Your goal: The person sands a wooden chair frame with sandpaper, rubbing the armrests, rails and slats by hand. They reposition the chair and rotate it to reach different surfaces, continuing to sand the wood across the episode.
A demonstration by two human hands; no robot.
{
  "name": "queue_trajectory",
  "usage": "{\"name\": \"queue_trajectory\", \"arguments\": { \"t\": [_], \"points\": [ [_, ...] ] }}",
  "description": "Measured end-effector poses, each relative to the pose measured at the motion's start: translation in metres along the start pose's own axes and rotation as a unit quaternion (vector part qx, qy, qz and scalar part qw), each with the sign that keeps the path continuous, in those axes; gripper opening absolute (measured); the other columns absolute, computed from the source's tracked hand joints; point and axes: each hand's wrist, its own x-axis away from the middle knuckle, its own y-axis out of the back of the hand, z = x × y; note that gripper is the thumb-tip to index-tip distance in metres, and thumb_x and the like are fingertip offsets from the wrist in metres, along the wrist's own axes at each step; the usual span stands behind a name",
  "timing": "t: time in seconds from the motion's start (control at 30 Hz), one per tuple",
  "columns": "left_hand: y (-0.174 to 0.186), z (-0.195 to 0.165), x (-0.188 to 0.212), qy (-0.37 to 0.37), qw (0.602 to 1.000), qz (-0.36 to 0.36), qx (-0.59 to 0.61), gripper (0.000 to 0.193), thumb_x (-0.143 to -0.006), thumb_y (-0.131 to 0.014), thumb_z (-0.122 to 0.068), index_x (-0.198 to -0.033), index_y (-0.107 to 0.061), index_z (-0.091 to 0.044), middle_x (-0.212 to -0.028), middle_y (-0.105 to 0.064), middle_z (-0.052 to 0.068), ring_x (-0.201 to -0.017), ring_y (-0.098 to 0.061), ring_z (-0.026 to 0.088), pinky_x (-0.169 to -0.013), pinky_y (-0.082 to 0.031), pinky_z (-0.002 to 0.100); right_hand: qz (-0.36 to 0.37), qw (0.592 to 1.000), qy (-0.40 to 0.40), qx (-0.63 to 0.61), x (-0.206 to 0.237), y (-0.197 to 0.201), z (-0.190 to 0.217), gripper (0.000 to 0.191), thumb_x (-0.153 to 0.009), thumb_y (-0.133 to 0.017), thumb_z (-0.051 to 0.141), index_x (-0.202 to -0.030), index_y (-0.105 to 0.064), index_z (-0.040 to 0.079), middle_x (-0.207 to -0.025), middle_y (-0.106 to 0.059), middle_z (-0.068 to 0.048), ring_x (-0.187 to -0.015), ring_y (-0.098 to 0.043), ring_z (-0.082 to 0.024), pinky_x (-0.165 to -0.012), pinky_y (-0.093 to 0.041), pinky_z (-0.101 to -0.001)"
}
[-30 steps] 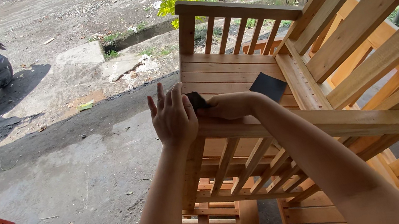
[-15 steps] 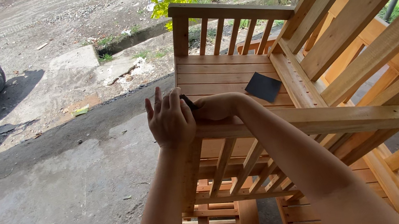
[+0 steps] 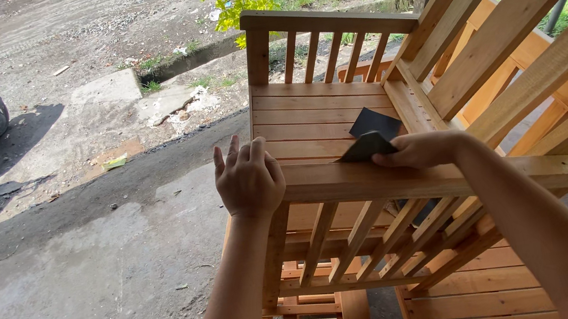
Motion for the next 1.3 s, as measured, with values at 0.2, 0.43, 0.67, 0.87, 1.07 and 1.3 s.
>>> {"name": "queue_trajectory", "arguments": {
  "t": [0.2,0.43,0.67,0.87,1.07,1.3],
  "points": [
    [0.005,-0.001,0.000,-0.010,1.000,-0.019,-0.023,0.025,-0.095,-0.051,-0.021,-0.103,-0.072,-0.009,-0.102,-0.076,0.018,-0.116,-0.070,0.038,-0.116,-0.037,0.055,-0.043,0.992,0.115,0.027,-0.060,-0.032,0.094,0.068,-0.098,-0.045,0.065,-0.116,-0.073,0.005,-0.087,-0.074,-0.011,-0.079,-0.065,-0.021,-0.079,-0.051,-0.0370],
    [0.014,-0.005,-0.006,0.011,0.995,0.092,-0.044,0.042,-0.099,-0.048,-0.029,-0.071,-0.074,-0.011,-0.072,-0.074,0.011,-0.063,-0.071,0.029,-0.071,-0.056,0.046,-0.077,0.995,-0.035,-0.047,0.053,0.011,-0.069,0.071,-0.090,-0.051,0.065,-0.124,-0.074,0.008,-0.113,-0.079,-0.009,-0.107,-0.070,-0.019,-0.097,-0.048,-0.0336],
    [0.015,-0.031,-0.012,-0.033,0.975,0.194,-0.107,0.049,-0.101,-0.046,-0.033,-0.067,-0.073,-0.013,-0.066,-0.072,0.012,-0.059,-0.070,0.028,-0.069,-0.055,0.045,0.005,0.999,0.016,-0.036,0.013,0.008,-0.032,0.074,-0.092,-0.048,0.067,-0.136,-0.063,0.010,-0.128,-0.071,-0.008,-0.120,-0.062,-0.018,-0.105,-0.043,-0.0345],
    [0.016,-0.044,-0.007,-0.080,0.987,0.126,-0.062,0.045,-0.099,-0.048,-0.032,-0.069,-0.073,-0.011,-0.069,-0.073,0.009,-0.062,-0.070,0.029,-0.072,-0.057,0.047,-0.050,0.997,0.063,-0.001,-0.004,-0.013,0.010,0.062,-0.098,-0.047,0.061,-0.104,-0.072,0.004,-0.077,-0.067,-0.005,-0.075,-0.060,-0.018,-0.076,-0.048,-0.0363],
    [0.015,-0.042,-0.006,-0.068,0.989,0.114,-0.059,0.040,-0.098,-0.050,-0.030,-0.070,-0.072,-0.012,-0.071,-0.073,0.008,-0.064,-0.071,0.029,-0.073,-0.057,0.046,-0.078,0.986,-0.030,-0.145,0.085,0.030,-0.125,0.070,-0.089,-0.050,0.062,-0.145,-0.056,0.019,-0.140,-0.065,-0.003,-0.131,-0.056,-0.016,-0.109,-0.041,-0.0317],
    [0.009,-0.042,-0.003,-0.064,0.992,0.088,-0.067,0.039,-0.097,-0.052,-0.030,-0.068,-0.070,-0.012,-0.071,-0.073,0.008,-0.065,-0.071,0.030,-0.071,-0.057,0.046,-0.020,0.997,0.074,-0.027,-0.002,0.005,-0.039,0.063,-0.102,-0.054,0.058,-0.113,-0.073,-0.001,-0.098,-0.069,-0.015,-0.092,-0.060,-0.024,-0.086,-0.048,-0.0389]
  ]
}}
